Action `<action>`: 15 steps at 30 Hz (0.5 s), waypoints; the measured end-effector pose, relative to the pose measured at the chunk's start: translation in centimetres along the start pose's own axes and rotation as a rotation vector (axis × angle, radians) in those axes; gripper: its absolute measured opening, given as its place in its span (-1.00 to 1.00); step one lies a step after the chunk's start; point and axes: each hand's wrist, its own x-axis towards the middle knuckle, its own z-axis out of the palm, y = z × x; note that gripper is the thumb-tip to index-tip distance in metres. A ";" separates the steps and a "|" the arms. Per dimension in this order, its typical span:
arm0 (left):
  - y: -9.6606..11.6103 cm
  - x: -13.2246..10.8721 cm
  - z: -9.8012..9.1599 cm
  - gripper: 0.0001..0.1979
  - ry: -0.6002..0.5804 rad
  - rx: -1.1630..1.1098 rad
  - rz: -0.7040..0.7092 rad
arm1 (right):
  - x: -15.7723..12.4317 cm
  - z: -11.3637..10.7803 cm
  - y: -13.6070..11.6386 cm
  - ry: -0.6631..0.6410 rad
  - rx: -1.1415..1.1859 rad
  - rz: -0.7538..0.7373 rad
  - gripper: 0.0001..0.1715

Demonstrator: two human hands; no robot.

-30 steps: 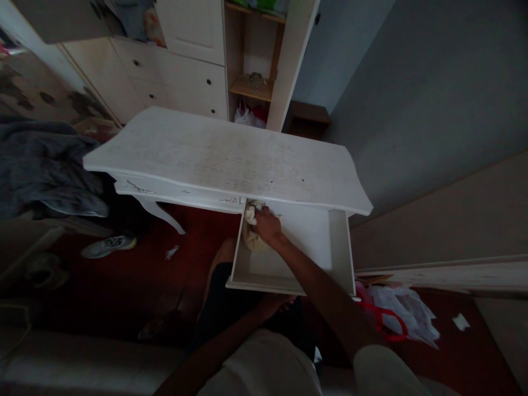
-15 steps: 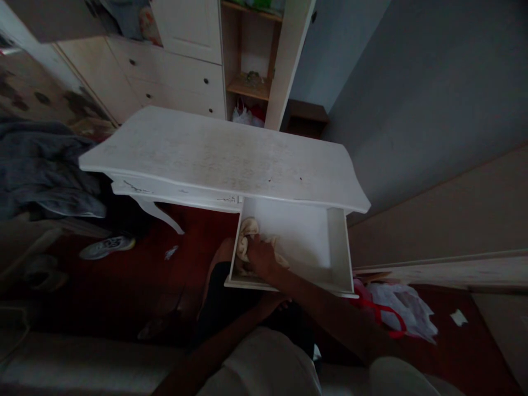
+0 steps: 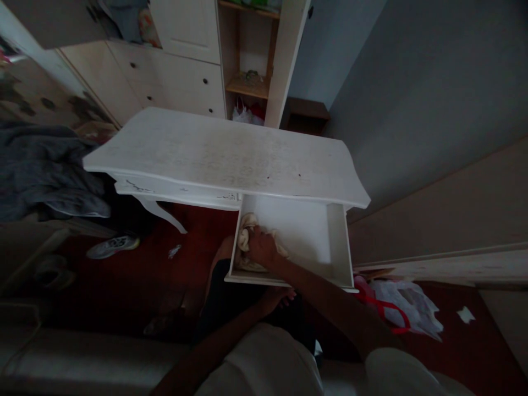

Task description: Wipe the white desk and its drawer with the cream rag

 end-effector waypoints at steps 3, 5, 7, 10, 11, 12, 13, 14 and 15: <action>-0.1 -0.1 0.0 -0.35 0.031 -0.025 0.008 | 1.2 -0.6 0.6 0.013 0.009 0.024 -0.42; -0.1 -0.1 0.0 -0.31 0.041 -0.032 0.003 | 2.4 -1.2 1.3 0.036 0.013 0.036 -0.42; -0.1 -0.1 0.1 -0.30 0.039 -0.034 0.004 | 3.8 -1.9 2.0 0.058 0.008 0.021 -0.41; -0.1 -0.1 0.2 -0.28 0.054 -0.029 0.012 | 6.0 -2.8 3.1 0.090 -0.008 0.011 -0.40; -0.2 -0.1 0.2 -0.27 0.061 -0.028 0.009 | 6.7 -3.1 3.4 0.094 -0.009 0.026 -0.40; -0.2 -0.1 0.3 -0.25 0.067 -0.029 0.005 | 7.4 -3.3 3.6 0.087 -0.007 0.041 -0.42; -0.2 -0.1 0.3 -0.25 0.072 -0.030 0.000 | 8.0 -3.6 3.8 0.076 -0.004 0.047 -0.42; -0.2 -0.1 0.3 -0.24 0.076 -0.033 -0.006 | 8.4 -3.9 3.9 0.058 -0.002 0.044 -0.43; -0.3 -0.1 0.3 -0.24 0.081 -0.038 -0.010 | 8.8 -4.2 4.0 0.040 -0.003 0.033 -0.43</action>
